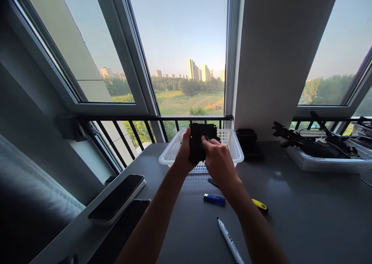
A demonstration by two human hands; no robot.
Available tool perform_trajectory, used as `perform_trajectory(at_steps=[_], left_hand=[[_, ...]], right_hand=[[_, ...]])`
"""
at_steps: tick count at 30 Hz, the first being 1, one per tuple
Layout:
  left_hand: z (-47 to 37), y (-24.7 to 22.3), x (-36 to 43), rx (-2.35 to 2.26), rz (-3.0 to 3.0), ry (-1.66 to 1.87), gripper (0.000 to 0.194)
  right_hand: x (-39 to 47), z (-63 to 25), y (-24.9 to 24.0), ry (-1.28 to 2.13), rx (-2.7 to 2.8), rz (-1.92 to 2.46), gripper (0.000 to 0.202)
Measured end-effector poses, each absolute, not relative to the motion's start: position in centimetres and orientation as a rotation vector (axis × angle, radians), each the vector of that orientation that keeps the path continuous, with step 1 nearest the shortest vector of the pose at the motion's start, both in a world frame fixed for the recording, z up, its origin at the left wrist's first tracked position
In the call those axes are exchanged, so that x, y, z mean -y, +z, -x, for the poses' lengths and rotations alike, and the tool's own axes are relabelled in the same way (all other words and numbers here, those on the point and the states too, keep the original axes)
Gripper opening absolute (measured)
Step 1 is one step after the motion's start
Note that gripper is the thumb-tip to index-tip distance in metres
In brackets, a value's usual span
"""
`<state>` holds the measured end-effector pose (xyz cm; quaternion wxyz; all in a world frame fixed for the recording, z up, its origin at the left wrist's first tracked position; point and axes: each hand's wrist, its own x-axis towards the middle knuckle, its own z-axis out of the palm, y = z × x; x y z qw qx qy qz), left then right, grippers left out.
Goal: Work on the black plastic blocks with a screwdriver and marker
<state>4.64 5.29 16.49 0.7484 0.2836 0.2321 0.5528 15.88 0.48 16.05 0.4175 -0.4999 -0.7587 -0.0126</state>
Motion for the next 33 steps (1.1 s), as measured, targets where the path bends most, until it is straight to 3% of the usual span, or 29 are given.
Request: perform_trajectory(at_steps=[14, 22, 27, 33], left_hand=[[-3.8, 16.8, -6.1, -0.488, -0.618, 1.257, 0.054], [-3.5, 16.7, -6.2, -0.509, -0.651, 1.224, 0.055], [-3.9, 16.3, -6.1, -0.54, -0.634, 1.182, 0.055], [-3.8, 16.8, -5.7, -0.454, -0.63, 1.294, 0.055]], right_hand=[[0.8, -16.2, 16.7, 0.011, 2.192, 1.237, 0.046], [1.4, -17.8, 17.3, 0.182, 2.09, 1.196, 0.043], [1.0, -17.7, 17.5, 0.057, 1.886, 1.16, 0.034], [1.3, -15.7, 17.0, -0.091, 2.152, 1.403, 0.049]])
